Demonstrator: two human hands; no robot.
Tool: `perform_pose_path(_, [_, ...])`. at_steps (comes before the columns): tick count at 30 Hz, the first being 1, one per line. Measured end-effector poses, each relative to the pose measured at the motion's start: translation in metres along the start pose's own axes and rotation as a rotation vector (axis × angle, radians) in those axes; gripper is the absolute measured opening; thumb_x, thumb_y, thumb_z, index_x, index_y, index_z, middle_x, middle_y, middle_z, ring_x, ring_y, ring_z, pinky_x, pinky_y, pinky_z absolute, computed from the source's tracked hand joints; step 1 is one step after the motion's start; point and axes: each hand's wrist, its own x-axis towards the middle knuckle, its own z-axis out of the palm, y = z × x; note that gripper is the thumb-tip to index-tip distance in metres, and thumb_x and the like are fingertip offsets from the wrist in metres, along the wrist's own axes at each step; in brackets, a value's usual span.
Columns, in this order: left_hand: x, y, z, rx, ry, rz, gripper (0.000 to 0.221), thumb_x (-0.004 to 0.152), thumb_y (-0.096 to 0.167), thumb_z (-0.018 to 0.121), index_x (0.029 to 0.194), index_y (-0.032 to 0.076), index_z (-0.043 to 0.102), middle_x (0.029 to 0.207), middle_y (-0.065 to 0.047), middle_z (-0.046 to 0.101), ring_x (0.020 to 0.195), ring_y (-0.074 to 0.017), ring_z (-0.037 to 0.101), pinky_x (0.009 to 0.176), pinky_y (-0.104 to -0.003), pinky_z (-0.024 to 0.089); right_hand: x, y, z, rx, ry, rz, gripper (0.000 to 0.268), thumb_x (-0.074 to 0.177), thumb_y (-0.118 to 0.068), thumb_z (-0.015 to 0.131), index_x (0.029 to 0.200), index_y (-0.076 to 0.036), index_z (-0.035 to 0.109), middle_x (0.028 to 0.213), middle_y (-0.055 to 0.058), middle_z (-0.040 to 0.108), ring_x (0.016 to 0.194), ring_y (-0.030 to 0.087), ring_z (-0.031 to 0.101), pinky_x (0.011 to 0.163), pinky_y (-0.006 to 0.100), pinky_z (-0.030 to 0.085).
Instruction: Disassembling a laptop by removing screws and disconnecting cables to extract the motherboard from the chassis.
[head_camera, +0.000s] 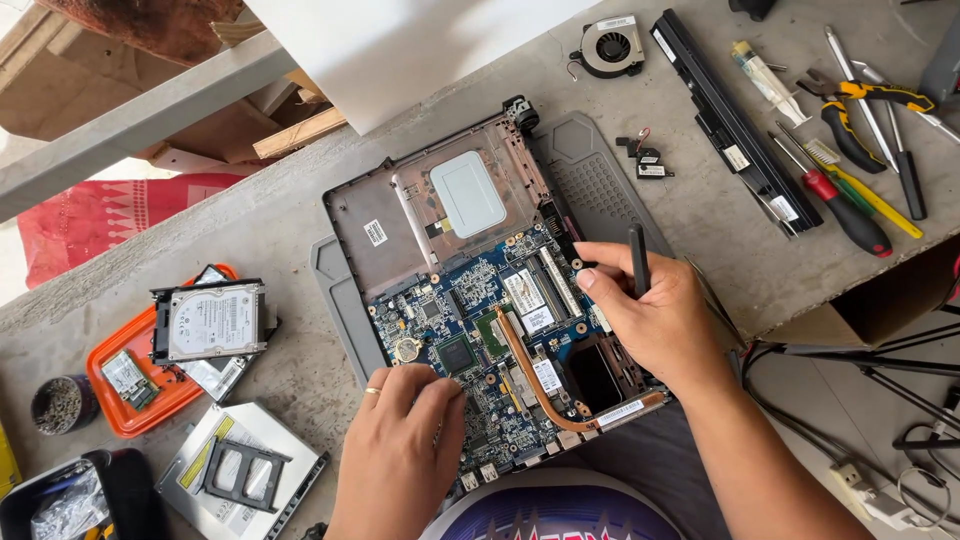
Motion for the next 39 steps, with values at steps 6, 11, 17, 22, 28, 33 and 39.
perform_pose_path(6, [0.001, -0.006, 0.014, 0.085, -0.098, 0.014, 0.015, 0.118, 0.014, 0.064, 0.106, 0.005, 0.064, 0.107, -0.014, 0.057, 0.09, -0.0342, 0.053, 0.091, -0.048, 0.05, 0.0, 0.0, 0.0, -0.002, 0.006, -0.005, 0.032, 0.106, -0.02, 0.081, 0.137, -0.015, 0.09, 0.083, -0.006, 0.073, 0.072, 0.008, 0.056, 0.071, 0.028, 0.052])
perform_pose_path(11, [-0.009, -0.012, 0.024, 0.111, -0.047, -0.074, 0.012, 0.117, 0.014, 0.064, 0.112, 0.003, 0.062, 0.117, -0.017, 0.061, 0.096, -0.0367, 0.059, 0.078, -0.051, 0.053, -0.001, 0.001, 0.001, -0.009, 0.011, -0.007, 0.031, 0.106, -0.018, 0.082, 0.136, -0.015, 0.09, 0.083, -0.005, 0.074, 0.072, 0.008, 0.056, 0.07, 0.028, 0.051])
perform_pose_path(17, [-0.029, -0.013, 0.005, -0.032, 0.129, -0.265, 0.017, 0.111, 0.018, 0.073, 0.125, 0.008, 0.069, 0.123, -0.013, 0.066, 0.11, -0.0356, 0.067, 0.098, -0.051, 0.055, 0.0, -0.007, 0.001, -0.037, 0.004, 0.05, 0.032, 0.106, -0.019, 0.081, 0.136, -0.013, 0.09, 0.082, -0.005, 0.071, 0.073, 0.009, 0.057, 0.071, 0.03, 0.051])
perform_pose_path(22, [-0.062, -0.011, -0.001, -0.051, 0.127, -0.442, 0.037, 0.107, 0.026, 0.078, 0.14, 0.008, 0.071, 0.137, -0.016, 0.067, 0.129, -0.0365, 0.07, 0.109, -0.052, 0.058, -0.004, -0.022, 0.003, -0.089, 0.009, 0.178, 0.036, 0.107, -0.023, 0.078, 0.14, -0.015, 0.09, 0.083, -0.002, 0.072, 0.072, 0.013, 0.058, 0.068, 0.035, 0.047])
perform_pose_path(28, [-0.088, -0.004, -0.001, -0.153, 0.012, -0.368, 0.08, 0.099, 0.052, 0.089, 0.157, 0.003, 0.062, 0.153, -0.018, 0.064, 0.135, -0.0421, 0.063, 0.117, -0.061, 0.05, -0.006, -0.018, 0.009, -0.111, 0.046, 0.17, 0.035, 0.109, -0.018, 0.077, 0.142, -0.014, 0.089, 0.091, -0.001, 0.074, 0.079, 0.011, 0.056, 0.078, 0.03, 0.046])
perform_pose_path(33, [-0.1, -0.01, -0.004, -0.221, -0.128, -0.266, 0.111, 0.1, 0.065, 0.09, 0.175, 0.0, 0.041, 0.17, -0.025, 0.045, 0.154, -0.0508, 0.05, 0.126, -0.065, 0.043, -0.01, -0.018, 0.013, -0.061, 0.093, 0.142, 0.031, 0.114, -0.012, 0.078, 0.143, -0.007, 0.086, 0.108, 0.006, 0.082, 0.098, 0.011, 0.068, 0.09, 0.028, 0.053])
perform_pose_path(39, [-0.107, -0.007, 0.01, -0.237, 0.009, -0.273, 0.088, 0.1, 0.043, 0.094, 0.167, 0.002, 0.054, 0.165, -0.026, 0.052, 0.146, -0.0508, 0.055, 0.125, -0.066, 0.043, -0.009, 0.006, 0.017, 0.052, 0.114, 0.09, 0.032, 0.114, -0.01, 0.079, 0.145, -0.003, 0.083, 0.111, 0.005, 0.079, 0.093, 0.008, 0.059, 0.088, 0.023, 0.049])
